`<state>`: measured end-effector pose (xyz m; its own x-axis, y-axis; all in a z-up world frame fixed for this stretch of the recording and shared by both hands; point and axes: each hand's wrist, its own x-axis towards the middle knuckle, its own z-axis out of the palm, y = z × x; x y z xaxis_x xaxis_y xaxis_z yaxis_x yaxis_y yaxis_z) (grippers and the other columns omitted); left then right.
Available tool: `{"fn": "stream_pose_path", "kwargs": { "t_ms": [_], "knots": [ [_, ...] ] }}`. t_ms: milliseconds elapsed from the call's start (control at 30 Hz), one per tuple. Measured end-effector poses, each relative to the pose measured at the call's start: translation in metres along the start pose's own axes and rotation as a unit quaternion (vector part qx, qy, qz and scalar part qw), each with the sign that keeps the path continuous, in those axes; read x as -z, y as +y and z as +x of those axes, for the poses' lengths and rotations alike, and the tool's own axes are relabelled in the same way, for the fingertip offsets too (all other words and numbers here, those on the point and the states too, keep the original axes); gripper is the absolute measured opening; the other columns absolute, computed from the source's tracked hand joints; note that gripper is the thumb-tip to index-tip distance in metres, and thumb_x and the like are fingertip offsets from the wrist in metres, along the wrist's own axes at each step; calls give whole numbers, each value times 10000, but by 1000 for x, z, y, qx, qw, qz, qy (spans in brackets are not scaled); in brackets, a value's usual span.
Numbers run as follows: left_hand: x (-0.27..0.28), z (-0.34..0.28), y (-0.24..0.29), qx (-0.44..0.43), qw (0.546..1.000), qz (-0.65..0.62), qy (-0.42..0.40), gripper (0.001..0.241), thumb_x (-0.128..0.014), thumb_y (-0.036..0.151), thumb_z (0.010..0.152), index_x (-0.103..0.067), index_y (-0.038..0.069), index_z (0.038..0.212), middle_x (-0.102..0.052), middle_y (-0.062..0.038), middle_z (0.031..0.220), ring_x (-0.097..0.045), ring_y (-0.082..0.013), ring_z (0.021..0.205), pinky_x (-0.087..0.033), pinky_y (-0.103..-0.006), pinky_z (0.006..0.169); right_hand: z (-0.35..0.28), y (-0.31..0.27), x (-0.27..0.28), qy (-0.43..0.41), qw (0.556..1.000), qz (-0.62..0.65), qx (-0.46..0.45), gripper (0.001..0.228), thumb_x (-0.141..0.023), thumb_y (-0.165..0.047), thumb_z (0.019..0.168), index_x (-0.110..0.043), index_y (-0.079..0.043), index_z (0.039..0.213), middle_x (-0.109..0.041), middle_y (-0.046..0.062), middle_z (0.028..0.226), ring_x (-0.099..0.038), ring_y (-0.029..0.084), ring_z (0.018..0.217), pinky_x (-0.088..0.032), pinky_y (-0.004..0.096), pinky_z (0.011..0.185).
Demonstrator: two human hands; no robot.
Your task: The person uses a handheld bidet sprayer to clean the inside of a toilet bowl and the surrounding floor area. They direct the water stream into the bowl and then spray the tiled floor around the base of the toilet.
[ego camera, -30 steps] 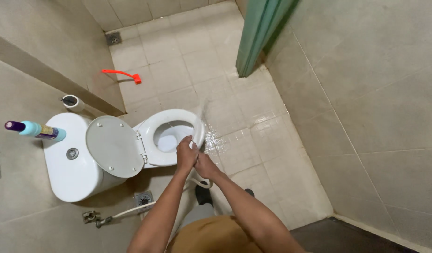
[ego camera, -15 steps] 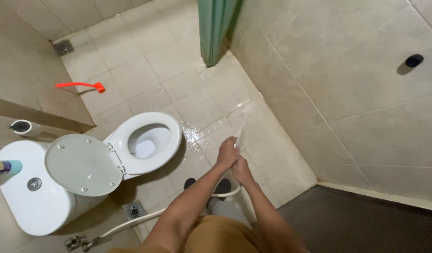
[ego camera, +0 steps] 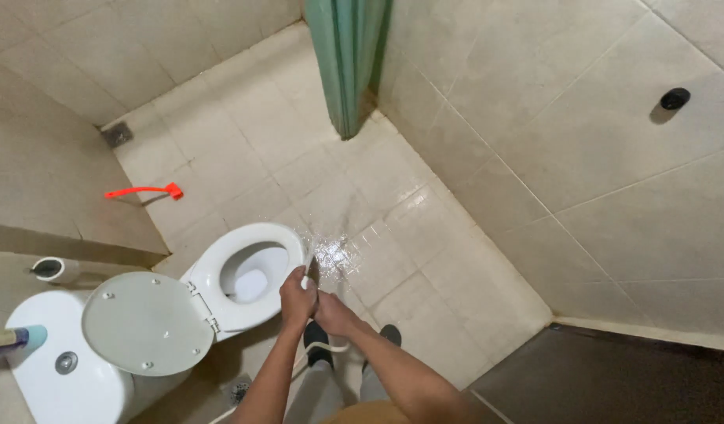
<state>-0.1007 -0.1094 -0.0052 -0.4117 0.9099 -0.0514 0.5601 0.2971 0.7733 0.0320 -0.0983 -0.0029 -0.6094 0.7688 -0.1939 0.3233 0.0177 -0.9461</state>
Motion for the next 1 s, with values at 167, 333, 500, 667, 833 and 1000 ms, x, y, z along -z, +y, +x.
{"fn": "stream_pose_path", "kwargs": {
  "t_ms": [167,333,500,667,833,1000],
  "knots": [
    [28,11,-16,-9,1000,11,18,428,-662,102,851,-683,-75,1241,-678,-277,1282,-655,-402,1209,-483,-416,1076,8,-53,-12,-32,998,-9,-60,418,-619,-226,916,-573,-1,1266,-697,290,1147,-636,475,1139,-523,502,921],
    [-4,29,10,-18,995,-19,-94,432,-652,110,853,-682,-56,1250,-689,-266,1253,-669,-387,1187,-497,-407,1055,-2,-20,-6,70,992,2,-107,366,-616,-207,918,-600,0,1219,-708,273,1133,-656,446,1131,-523,478,914],
    [-82,7,17,-102,973,-63,-197,421,-658,81,838,-683,-72,1229,-681,-275,1257,-664,-398,1188,-491,-411,1057,-52,12,8,210,967,28,-139,314,-597,-169,917,-629,29,1157,-730,267,1102,-697,417,1111,-545,443,906],
    [-107,-11,34,-126,953,-70,-265,432,-647,63,810,-683,-77,1217,-684,-274,1248,-668,-402,1176,-496,-400,1057,-80,22,13,281,943,50,-171,298,-596,-145,914,-638,28,1153,-738,239,1097,-712,391,1086,-539,431,901],
    [-81,15,18,-123,962,-37,-239,428,-643,105,829,-691,-50,1225,-699,-278,1206,-692,-398,1122,-519,-407,1020,-51,22,1,257,956,54,-133,292,-609,-159,917,-629,29,1139,-738,247,1091,-724,385,1085,-545,435,903],
    [-19,35,40,17,967,36,-250,473,-635,172,878,-659,40,1332,-732,-270,1139,-742,-400,1018,-561,-410,952,-19,-4,-5,202,972,38,-110,351,-649,-210,934,-611,25,1190,-698,268,1169,-652,427,1153,-522,464,938]
  ]
}}
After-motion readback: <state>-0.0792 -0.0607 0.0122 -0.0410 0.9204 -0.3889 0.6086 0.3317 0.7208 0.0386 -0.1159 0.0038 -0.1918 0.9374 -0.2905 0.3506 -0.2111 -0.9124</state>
